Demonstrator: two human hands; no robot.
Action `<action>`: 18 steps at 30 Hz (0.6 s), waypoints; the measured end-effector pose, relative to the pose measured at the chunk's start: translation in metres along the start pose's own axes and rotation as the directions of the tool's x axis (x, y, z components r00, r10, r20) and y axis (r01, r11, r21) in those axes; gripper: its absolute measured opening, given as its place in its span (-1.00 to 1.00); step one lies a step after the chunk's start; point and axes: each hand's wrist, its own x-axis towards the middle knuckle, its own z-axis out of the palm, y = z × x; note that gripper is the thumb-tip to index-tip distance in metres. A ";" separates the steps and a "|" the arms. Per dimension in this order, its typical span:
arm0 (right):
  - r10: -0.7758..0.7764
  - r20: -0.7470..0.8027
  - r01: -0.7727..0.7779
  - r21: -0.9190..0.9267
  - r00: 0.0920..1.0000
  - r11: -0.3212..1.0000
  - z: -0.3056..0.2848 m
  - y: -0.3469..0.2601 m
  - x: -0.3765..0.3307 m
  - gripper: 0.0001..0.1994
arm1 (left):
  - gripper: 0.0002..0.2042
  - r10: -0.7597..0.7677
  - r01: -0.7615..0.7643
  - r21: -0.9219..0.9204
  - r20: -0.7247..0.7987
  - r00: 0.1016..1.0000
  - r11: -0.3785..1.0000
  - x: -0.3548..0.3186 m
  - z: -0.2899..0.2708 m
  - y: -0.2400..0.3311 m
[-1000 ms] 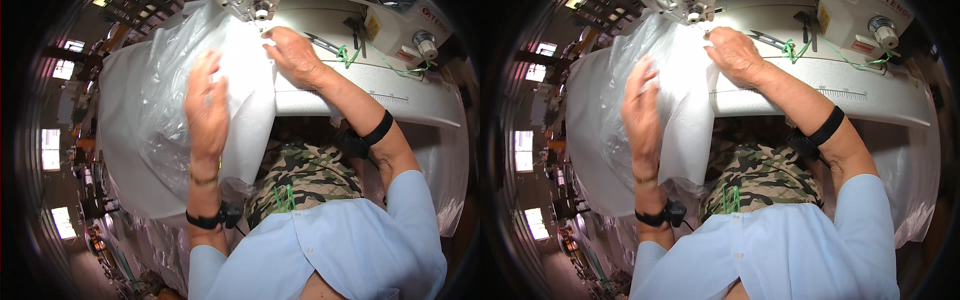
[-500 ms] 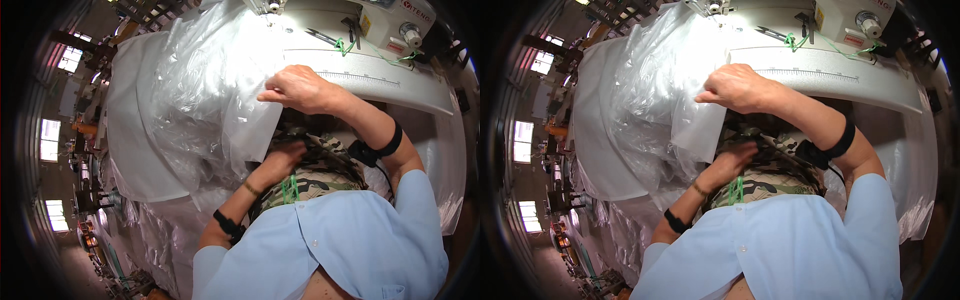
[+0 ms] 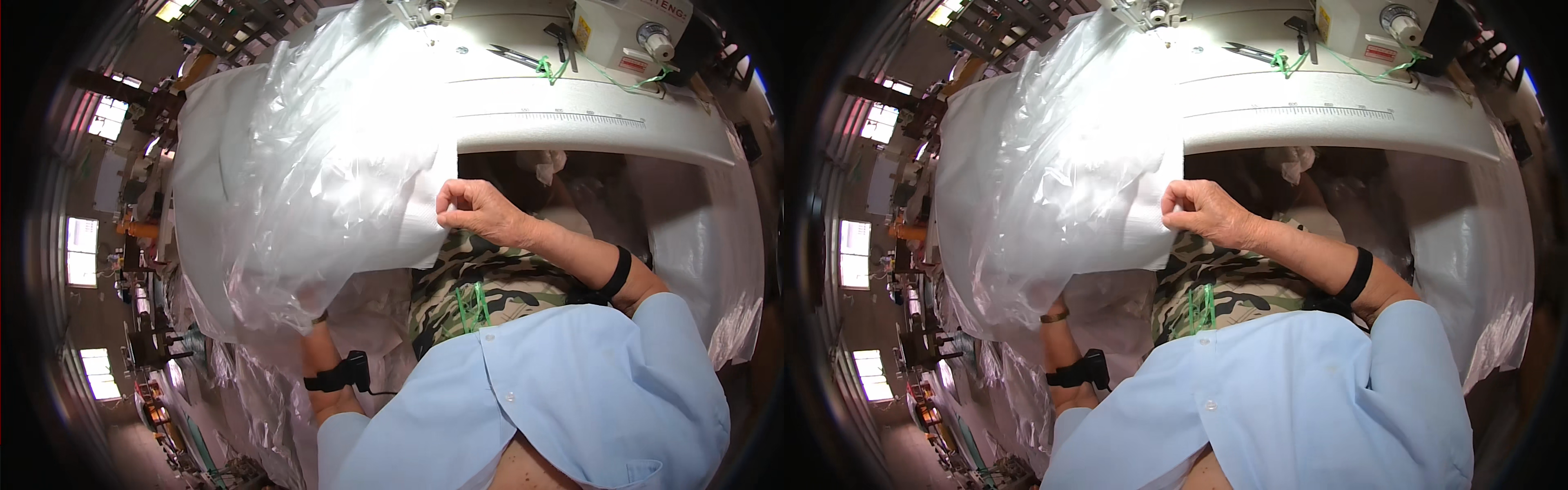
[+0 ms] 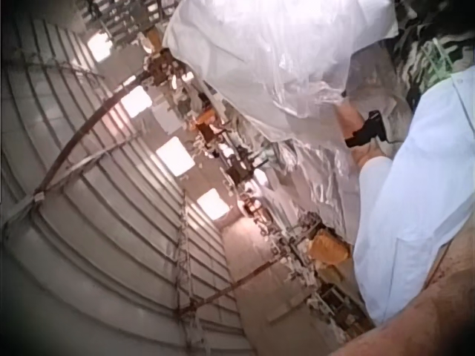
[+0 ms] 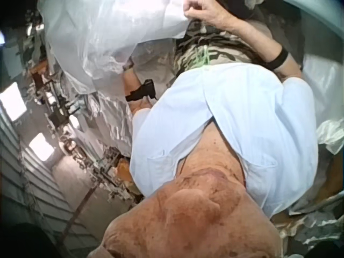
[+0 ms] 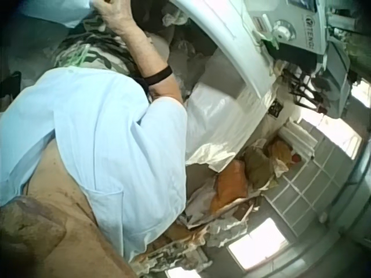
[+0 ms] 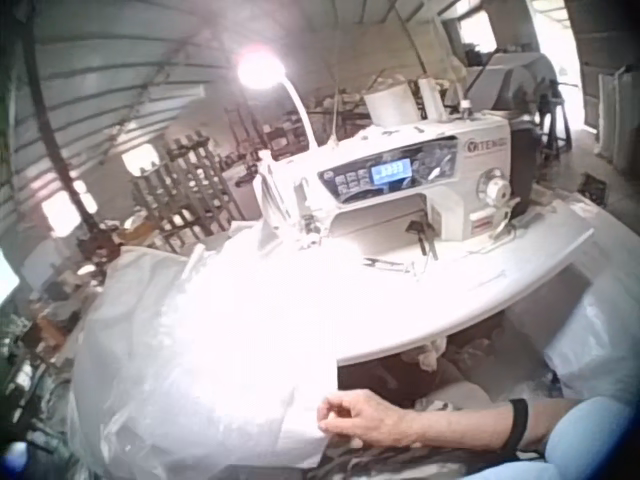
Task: Sewing the edges of large white plastic sheets using an industrial sewing machine.
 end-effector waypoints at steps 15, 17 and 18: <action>-0.085 -0.125 0.057 -0.211 0.989 0.976 0.017 -0.019 -0.036 -0.84 | -0.58 0.367 -0.505 -0.187 -0.489 0.792 0.842 0.036 -0.206 0.244; -0.069 -0.138 0.034 -0.241 0.988 0.970 0.013 -0.018 -0.043 -0.83 | -0.56 0.269 -0.379 -0.109 -0.529 0.805 0.919 0.048 -0.196 0.234; -0.047 -0.136 0.009 -0.269 0.990 0.963 0.013 -0.017 -0.046 -0.83 | -0.62 0.235 -0.332 -0.120 -0.490 0.839 0.936 0.051 -0.191 0.227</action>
